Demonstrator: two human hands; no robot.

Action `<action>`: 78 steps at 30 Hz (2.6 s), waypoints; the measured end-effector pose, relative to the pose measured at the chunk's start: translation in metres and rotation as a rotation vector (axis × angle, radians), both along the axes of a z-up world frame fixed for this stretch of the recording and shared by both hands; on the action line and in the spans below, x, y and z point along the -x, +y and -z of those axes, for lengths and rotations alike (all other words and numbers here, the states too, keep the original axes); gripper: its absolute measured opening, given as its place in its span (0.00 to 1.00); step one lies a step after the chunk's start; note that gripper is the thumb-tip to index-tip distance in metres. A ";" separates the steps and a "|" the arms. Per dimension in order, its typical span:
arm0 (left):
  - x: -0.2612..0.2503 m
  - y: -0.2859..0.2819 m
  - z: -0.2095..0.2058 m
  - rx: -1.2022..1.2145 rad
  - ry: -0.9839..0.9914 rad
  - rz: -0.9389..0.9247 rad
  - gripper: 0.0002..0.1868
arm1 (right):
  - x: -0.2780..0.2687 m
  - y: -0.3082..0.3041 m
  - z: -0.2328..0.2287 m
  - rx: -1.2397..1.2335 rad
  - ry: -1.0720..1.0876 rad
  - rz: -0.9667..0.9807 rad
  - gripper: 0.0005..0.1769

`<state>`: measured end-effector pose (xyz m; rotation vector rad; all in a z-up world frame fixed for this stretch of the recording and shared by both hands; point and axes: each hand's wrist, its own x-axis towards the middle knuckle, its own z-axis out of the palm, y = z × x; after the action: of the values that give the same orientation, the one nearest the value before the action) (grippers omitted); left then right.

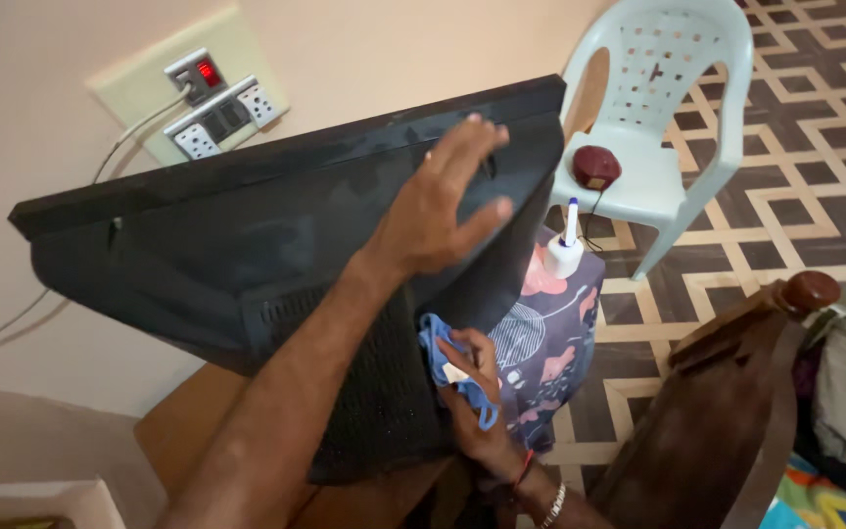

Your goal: The person wipes the back and top surfaces of a television with a blue cloth, then picks up a remote control and moves the television on its stand.

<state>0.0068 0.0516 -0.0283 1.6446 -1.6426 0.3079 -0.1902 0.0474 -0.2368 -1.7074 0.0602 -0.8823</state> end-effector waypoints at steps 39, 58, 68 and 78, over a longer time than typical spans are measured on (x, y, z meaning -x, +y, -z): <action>0.036 0.048 0.004 -0.204 -0.344 0.015 0.36 | 0.007 0.006 0.110 -0.439 0.346 -0.060 0.37; 0.034 0.052 0.009 -0.152 -0.335 0.013 0.37 | 0.029 0.025 0.159 -0.751 0.537 0.138 0.36; 0.035 0.051 0.007 -0.196 -0.355 0.006 0.36 | 0.060 0.071 0.008 -0.198 0.022 -0.048 0.33; 0.036 0.048 0.003 -0.180 -0.364 0.000 0.36 | 0.064 0.086 0.081 -0.422 0.233 0.155 0.31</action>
<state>-0.0296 0.0996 -0.0318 1.8003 -1.9883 0.4946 -0.2544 0.1338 -0.3179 -1.4104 0.5067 -0.7177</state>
